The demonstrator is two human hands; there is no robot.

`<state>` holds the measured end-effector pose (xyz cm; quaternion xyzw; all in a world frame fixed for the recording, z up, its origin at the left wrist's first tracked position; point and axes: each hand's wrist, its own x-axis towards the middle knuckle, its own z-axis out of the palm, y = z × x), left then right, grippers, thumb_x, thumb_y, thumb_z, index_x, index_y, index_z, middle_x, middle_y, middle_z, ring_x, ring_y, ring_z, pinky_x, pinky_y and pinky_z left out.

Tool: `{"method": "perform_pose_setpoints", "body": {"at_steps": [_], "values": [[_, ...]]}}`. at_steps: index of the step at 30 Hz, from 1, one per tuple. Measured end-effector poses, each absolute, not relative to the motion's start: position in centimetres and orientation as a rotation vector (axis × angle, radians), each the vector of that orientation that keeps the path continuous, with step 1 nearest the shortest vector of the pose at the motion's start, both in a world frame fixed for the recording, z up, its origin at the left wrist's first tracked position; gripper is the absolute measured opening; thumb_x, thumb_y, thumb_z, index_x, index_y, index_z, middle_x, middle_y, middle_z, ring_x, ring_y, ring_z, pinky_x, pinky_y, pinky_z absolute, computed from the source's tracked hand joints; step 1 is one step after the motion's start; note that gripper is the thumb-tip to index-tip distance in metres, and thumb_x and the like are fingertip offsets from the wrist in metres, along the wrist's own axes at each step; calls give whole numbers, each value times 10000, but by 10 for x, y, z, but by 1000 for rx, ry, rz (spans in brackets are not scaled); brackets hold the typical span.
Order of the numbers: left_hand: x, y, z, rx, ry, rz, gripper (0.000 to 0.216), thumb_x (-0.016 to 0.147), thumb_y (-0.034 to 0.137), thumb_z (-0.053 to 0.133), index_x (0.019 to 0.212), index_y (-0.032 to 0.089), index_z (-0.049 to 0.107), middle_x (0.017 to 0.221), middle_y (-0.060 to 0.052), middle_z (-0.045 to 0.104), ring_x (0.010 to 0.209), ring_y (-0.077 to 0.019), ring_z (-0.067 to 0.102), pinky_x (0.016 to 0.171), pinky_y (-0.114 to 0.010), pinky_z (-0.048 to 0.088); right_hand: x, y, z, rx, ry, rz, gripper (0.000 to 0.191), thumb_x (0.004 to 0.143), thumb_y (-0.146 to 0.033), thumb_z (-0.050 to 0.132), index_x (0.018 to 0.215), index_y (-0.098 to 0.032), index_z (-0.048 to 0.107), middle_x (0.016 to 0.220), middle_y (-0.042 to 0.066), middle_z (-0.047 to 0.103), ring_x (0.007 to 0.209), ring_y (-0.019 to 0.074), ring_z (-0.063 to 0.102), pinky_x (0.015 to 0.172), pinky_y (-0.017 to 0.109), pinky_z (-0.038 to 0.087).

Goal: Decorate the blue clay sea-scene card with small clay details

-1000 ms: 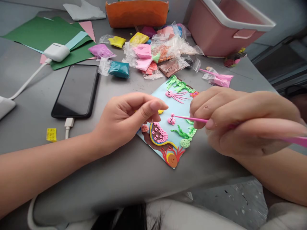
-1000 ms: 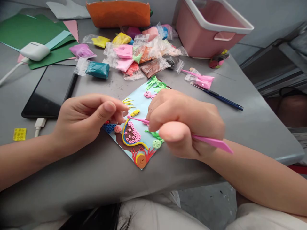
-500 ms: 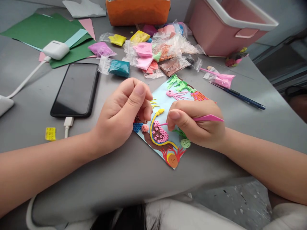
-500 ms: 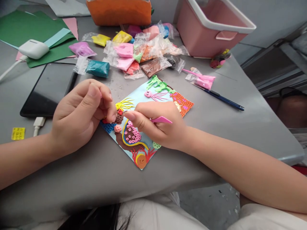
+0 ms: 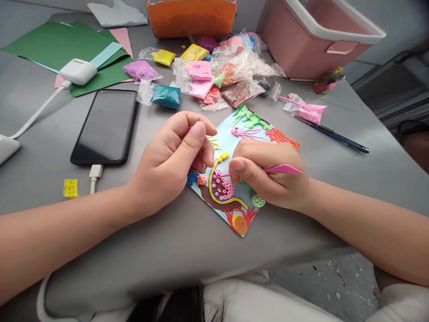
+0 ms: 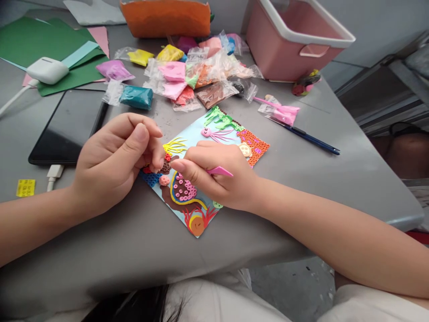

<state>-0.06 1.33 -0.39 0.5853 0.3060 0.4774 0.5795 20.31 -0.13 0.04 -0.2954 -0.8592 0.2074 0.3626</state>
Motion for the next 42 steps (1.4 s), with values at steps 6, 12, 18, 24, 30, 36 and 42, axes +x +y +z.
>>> {"method": "perform_pose_setpoints", "body": {"at_steps": [6,12,18,24,30,36,42], "values": [[-2,12,-6,1488,697,1172,383,1002,546,615,849,216,733,604,21,648,541,-90,606,527,-218,496,202,0,-6,-696,-2141,556,425,1075,-294,521,667,-188,576,599,-10,586,563,87,534,541,261,412],[-2,12,-3,1562,739,1165,265,988,459,680,941,206,744,731,4,727,592,-91,607,563,-216,553,204,1,-7,-625,-1724,606,544,1092,-523,411,722,-209,658,617,7,630,590,134,583,611,324,482],[-2,12,-7,1454,820,1183,286,983,462,685,1113,208,696,981,-35,811,706,-111,710,693,-242,630,208,11,-1,-604,-1677,418,559,1080,-555,428,687,-224,647,602,0,599,552,126,573,565,318,461],[-2,12,0,1466,832,1184,451,850,630,765,810,186,699,706,-7,730,619,-110,659,591,-214,569,211,22,6,-602,-1558,181,598,1089,-546,380,670,-217,652,669,27,606,652,153,607,619,344,481],[-2,14,-3,1532,887,1211,311,798,446,880,956,195,786,824,-15,750,755,-121,691,648,-208,575,222,25,9,-605,-1694,-10,434,1092,-501,416,868,-230,671,739,9,641,679,150,621,621,326,483],[-3,17,-10,1510,858,1194,343,961,560,676,978,218,707,814,-20,765,744,-150,707,741,-310,595,221,14,17,-760,-1786,-118,188,1049,-361,572,946,-253,685,803,8,702,650,126,612,699,321,544],[-5,5,-12,1889,750,1075,416,991,635,541,885,253,417,883,-68,726,770,-203,665,609,-344,523,215,6,20,-728,-1881,-154,64,961,-238,653,928,-256,705,689,-14,664,561,121,498,542,289,473]]}}
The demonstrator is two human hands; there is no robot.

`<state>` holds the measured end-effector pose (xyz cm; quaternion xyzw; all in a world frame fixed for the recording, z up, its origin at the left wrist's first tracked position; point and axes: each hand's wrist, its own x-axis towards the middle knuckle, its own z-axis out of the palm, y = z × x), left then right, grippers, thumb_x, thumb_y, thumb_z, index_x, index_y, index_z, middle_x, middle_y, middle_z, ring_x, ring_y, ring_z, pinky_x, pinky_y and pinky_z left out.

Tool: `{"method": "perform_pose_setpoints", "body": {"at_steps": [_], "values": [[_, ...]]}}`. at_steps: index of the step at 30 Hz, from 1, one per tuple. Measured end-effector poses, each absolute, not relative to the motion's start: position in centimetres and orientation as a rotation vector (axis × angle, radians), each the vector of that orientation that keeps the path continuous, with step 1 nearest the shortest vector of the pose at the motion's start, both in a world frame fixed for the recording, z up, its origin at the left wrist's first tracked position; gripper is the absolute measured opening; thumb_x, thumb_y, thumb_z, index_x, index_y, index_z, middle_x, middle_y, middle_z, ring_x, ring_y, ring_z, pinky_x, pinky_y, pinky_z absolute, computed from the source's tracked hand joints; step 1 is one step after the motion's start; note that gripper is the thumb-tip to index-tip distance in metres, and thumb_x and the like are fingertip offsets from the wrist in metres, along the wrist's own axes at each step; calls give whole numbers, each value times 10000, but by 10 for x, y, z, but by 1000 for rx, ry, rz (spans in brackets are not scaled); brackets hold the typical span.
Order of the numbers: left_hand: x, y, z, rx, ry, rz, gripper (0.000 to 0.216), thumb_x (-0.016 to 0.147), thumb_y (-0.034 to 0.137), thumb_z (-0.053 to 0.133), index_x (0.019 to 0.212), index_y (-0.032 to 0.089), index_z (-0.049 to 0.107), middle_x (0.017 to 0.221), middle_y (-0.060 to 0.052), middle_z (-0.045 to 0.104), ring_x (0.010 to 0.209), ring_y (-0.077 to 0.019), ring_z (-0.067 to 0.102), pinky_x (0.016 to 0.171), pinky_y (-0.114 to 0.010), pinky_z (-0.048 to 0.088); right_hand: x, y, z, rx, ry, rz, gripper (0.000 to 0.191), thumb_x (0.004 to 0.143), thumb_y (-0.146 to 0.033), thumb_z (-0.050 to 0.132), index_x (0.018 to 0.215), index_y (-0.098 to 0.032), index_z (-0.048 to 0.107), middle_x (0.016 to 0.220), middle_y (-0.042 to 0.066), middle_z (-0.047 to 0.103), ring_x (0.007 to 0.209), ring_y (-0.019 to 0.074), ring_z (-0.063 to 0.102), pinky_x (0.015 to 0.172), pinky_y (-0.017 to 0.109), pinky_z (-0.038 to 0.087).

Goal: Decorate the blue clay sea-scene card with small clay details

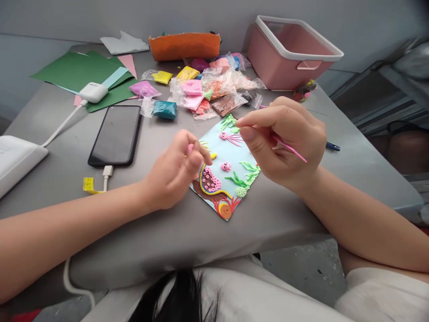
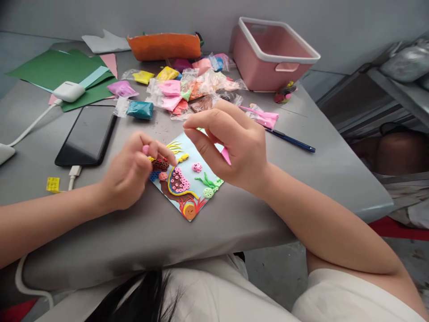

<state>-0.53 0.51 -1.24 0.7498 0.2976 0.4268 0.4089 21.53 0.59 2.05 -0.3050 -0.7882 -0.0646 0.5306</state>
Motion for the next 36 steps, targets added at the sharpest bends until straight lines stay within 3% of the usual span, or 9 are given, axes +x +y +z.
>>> {"method": "perform_pose_setpoints", "body": {"at_steps": [5,10,13,17,19,22,27,31,36], "values": [[-7,-5,-16,2360,948,769,482,868,443,741,1013,260,320,1429,-262,561,1391,-404,516,917,-564,569,218,7,25,-749,-1881,-141,104,981,-256,627,890,-266,676,694,-18,638,555,117,463,541,299,438],[-11,0,-14,2465,874,607,410,931,405,644,1041,248,282,1401,-298,554,1394,-399,554,1137,-698,413,223,8,33,-813,-1876,-156,195,1016,-354,605,850,-261,650,661,-4,604,578,133,473,598,314,462],[-17,11,-3,2562,734,423,319,957,363,606,1045,241,324,1410,-232,600,1371,-356,588,1233,-780,156,224,7,37,-775,-1859,-84,187,1006,-331,615,836,-257,634,675,-2,613,597,135,479,639,317,479],[-23,30,13,2436,593,305,301,886,349,684,1015,232,439,1412,-149,632,1333,-317,607,1285,-710,96,225,8,39,-742,-1888,17,183,1007,-321,623,840,-251,645,716,-2,624,617,131,507,675,318,492],[-20,35,16,2284,655,432,302,865,396,724,1000,221,518,1341,-136,665,1225,-302,641,1253,-628,294,225,10,37,-728,-1903,16,195,1009,-355,632,851,-247,668,704,-6,605,608,124,522,665,311,494],[-7,36,16,2031,750,747,313,945,520,641,946,208,659,1025,-94,696,962,-236,658,938,-393,567,227,14,31,-767,-1993,48,171,993,-395,661,913,-252,712,716,-5,598,617,121,548,640,301,496],[13,27,9,1730,702,950,288,909,487,750,966,205,751,923,-64,721,875,-201,692,749,-312,583,231,20,20,-748,-2160,54,186,947,-420,726,1050,-267,753,822,12,660,671,123,585,649,290,541],[15,23,6,1456,628,952,402,818,358,875,1136,209,680,980,-50,776,954,-208,766,778,-302,639,230,20,15,-604,-2182,41,90,955,-315,728,1023,-269,766,849,16,673,712,119,625,644,280,552],[13,22,8,1363,616,933,424,756,301,920,1059,201,641,887,-37,784,911,-225,797,734,-296,663,227,17,15,-561,-2155,35,69,934,-217,743,954,-282,756,855,3,705,696,108,640,600,274,528]]}}
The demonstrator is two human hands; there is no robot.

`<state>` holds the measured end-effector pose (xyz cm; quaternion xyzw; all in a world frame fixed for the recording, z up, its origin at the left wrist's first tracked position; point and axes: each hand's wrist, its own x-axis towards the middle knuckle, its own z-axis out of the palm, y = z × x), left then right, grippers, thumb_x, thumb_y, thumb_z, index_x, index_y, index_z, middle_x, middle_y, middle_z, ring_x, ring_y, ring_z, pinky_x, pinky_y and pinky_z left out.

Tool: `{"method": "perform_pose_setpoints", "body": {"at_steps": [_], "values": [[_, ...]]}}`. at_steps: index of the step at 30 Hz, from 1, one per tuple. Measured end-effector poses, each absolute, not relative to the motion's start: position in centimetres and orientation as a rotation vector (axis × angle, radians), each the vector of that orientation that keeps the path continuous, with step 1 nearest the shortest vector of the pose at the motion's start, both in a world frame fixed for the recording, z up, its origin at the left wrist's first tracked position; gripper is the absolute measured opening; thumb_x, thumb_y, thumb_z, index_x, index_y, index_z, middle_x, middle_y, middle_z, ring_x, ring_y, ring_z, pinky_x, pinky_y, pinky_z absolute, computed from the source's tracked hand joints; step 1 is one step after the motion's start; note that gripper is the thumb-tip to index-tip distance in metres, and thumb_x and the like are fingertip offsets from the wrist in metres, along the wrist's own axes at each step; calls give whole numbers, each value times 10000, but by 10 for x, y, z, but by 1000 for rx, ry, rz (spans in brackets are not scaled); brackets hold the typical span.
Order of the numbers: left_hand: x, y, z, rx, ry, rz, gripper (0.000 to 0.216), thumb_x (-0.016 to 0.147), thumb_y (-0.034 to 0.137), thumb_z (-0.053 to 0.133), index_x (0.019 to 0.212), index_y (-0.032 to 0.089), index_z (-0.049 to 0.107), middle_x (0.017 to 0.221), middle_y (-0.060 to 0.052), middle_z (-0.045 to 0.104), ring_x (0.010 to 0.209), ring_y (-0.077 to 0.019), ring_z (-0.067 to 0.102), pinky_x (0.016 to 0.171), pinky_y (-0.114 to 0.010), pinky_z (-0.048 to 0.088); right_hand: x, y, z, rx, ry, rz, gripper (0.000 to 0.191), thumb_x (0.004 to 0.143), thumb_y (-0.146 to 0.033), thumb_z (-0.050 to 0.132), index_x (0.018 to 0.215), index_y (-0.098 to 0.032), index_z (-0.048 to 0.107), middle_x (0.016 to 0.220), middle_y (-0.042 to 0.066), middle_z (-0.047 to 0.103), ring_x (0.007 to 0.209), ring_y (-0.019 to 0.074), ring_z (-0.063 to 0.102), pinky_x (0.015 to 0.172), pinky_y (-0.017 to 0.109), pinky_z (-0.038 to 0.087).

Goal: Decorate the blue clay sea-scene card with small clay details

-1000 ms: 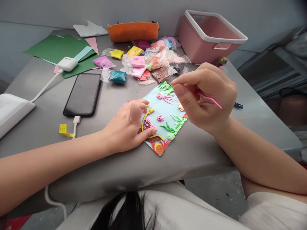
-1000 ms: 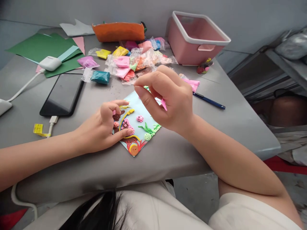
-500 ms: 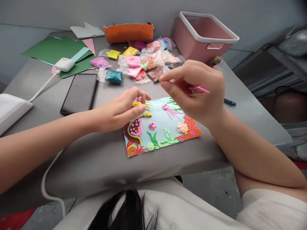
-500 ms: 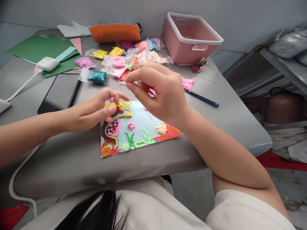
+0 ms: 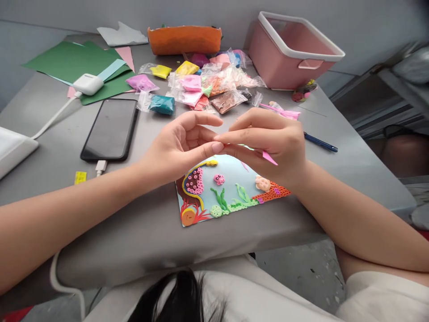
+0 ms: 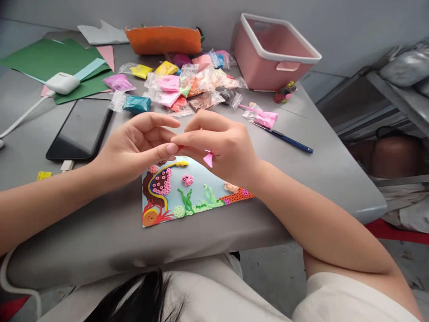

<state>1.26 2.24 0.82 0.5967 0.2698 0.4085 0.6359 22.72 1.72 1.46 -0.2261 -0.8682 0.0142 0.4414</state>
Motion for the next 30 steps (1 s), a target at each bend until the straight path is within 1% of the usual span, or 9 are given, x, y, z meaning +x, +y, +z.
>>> {"method": "perform_pose_setpoints", "body": {"at_steps": [6,12,14,16,18,21,23,27,30], "values": [[11,22,6,1427,583,923,339,780,294,896,994,210,646,798,-7,738,743,-182,754,640,-278,625,224,8,11,-580,-2120,-3,70,957,-274,725,901,-304,755,820,-21,721,654,105,647,566,272,526],[11,20,3,1528,591,1049,136,883,226,775,965,199,670,846,-19,709,763,-159,727,678,-269,627,222,18,17,-665,-1934,21,136,968,-304,717,841,-257,724,770,15,706,655,119,608,560,285,479],[11,20,0,1581,628,1057,55,935,233,697,975,196,688,893,-34,705,783,-158,723,719,-287,633,225,29,23,-709,-1722,61,160,948,-340,748,833,-238,703,722,15,665,533,85,477,451,269,343],[10,22,-4,1694,662,994,112,974,261,626,983,190,712,925,-51,697,760,-156,716,734,-307,629,227,37,30,-661,-1530,124,223,950,-421,731,847,-226,698,770,16,660,438,50,396,399,284,208],[7,25,-8,1861,694,916,178,988,283,588,979,183,735,944,-61,683,706,-147,704,720,-320,612,227,38,35,-646,-1493,155,221,948,-419,725,846,-223,714,760,-8,653,416,26,371,406,279,166],[4,31,-11,2017,745,896,211,990,299,560,964,188,737,930,-60,680,625,-134,668,695,-332,581,224,29,40,-725,-1619,215,267,991,-448,662,852,-231,735,742,-8,664,493,57,471,459,280,294],[2,33,-11,2046,770,933,205,986,312,560,953,196,726,902,-57,688,625,-140,651,682,-333,566,221,22,41,-749,-1749,245,252,973,-410,709,816,-213,726,727,5,674,521,70,473,491,287,355],[2,33,-9,2010,772,1033,135,936,295,638,959,196,727,945,-64,710,798,-173,675,707,-316,582,215,12,41,-851,-1950,299,142,938,-289,748,830,-203,711,837,19,735,632,91,558,519,265,405],[3,30,-7,1892,774,1096,151,895,263,683,1011,186,741,1008,-65,716,877,-175,684,726,-291,596,213,11,38,-909,-2050,289,252,988,-410,681,826,-219,710,779,15,721,684,114,592,607,285,466]]}}
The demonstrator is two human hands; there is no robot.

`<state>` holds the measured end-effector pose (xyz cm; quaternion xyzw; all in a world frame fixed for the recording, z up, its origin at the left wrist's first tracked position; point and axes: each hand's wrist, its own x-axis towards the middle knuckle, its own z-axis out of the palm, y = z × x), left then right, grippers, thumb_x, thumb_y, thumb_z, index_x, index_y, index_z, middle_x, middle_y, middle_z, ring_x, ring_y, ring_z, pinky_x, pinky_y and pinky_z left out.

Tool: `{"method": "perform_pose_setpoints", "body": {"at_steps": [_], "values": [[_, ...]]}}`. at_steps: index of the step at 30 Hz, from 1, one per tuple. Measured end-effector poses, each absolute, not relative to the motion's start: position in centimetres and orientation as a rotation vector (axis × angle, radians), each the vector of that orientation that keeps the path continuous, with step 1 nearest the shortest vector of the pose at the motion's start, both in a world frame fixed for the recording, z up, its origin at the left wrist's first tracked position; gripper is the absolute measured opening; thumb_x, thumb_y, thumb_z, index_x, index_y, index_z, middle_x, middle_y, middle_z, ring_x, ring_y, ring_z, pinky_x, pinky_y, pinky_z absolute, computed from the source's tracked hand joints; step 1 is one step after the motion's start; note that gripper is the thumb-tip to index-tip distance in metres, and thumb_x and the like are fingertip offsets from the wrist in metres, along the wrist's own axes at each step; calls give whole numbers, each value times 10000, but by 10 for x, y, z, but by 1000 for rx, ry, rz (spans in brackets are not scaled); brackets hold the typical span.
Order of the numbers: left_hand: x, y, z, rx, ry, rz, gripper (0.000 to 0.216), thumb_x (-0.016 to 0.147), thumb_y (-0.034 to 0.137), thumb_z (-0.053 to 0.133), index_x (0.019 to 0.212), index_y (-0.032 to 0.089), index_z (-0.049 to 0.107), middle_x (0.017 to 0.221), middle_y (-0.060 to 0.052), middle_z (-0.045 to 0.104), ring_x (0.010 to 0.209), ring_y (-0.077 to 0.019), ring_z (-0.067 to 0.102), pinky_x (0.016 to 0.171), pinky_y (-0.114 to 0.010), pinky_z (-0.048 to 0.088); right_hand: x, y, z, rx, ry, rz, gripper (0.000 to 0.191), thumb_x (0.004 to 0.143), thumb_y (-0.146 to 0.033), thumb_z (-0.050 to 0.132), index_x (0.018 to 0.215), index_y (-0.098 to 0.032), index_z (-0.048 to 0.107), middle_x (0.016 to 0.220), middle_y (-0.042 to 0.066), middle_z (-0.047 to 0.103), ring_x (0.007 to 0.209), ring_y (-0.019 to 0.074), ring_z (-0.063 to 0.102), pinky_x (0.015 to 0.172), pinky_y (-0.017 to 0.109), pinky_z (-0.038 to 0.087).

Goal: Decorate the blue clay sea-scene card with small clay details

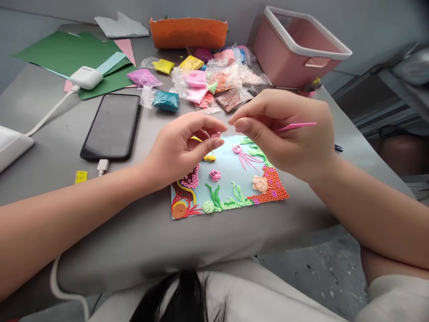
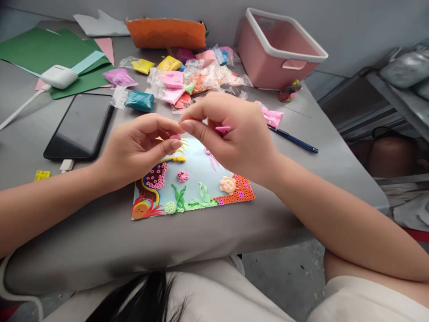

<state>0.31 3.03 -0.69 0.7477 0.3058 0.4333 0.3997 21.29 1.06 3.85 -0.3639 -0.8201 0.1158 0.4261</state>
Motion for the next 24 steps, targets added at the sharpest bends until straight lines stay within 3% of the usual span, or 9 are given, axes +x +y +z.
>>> {"method": "perform_pose_setpoints", "body": {"at_steps": [4,8,12,17,21,24], "values": [[4,29,-6,1807,770,1161,107,917,285,695,889,187,726,881,-43,700,830,-149,658,687,-256,558,217,11,29,-909,-2074,284,245,941,-395,749,779,-217,705,702,-11,669,578,88,491,587,286,437],[5,29,-6,1740,731,1218,113,912,274,722,825,208,693,790,-14,670,689,-111,600,603,-240,512,222,10,22,-895,-2128,274,138,961,-276,718,835,-223,742,733,-11,694,593,90,539,568,273,440],[6,28,-8,1680,765,1232,61,864,192,746,878,207,688,884,-19,718,786,-127,679,666,-243,571,225,4,21,-881,-2262,268,146,925,-238,760,795,-204,703,690,-18,674,573,84,540,543,250,455],[8,27,-11,1645,788,1218,86,870,161,734,929,200,685,974,-27,757,933,-160,741,770,-261,630,228,-2,22,-769,-2434,308,97,982,-170,660,914,-223,705,845,12,761,742,110,703,658,224,566],[8,27,-11,1634,789,1235,62,936,171,681,990,188,705,1005,-40,774,923,-146,752,811,-258,625,229,-2,21,-794,-2457,230,137,972,-242,700,840,-228,667,746,-7,723,669,109,663,644,235,564],[7,28,-11,1649,783,1224,73,963,220,665,1011,186,708,993,-47,763,898,-134,744,757,-233,610,229,-3,20,-815,-2443,164,92,977,-161,668,905,-217,679,834,19,753,729,111,687,672,227,573]]}}
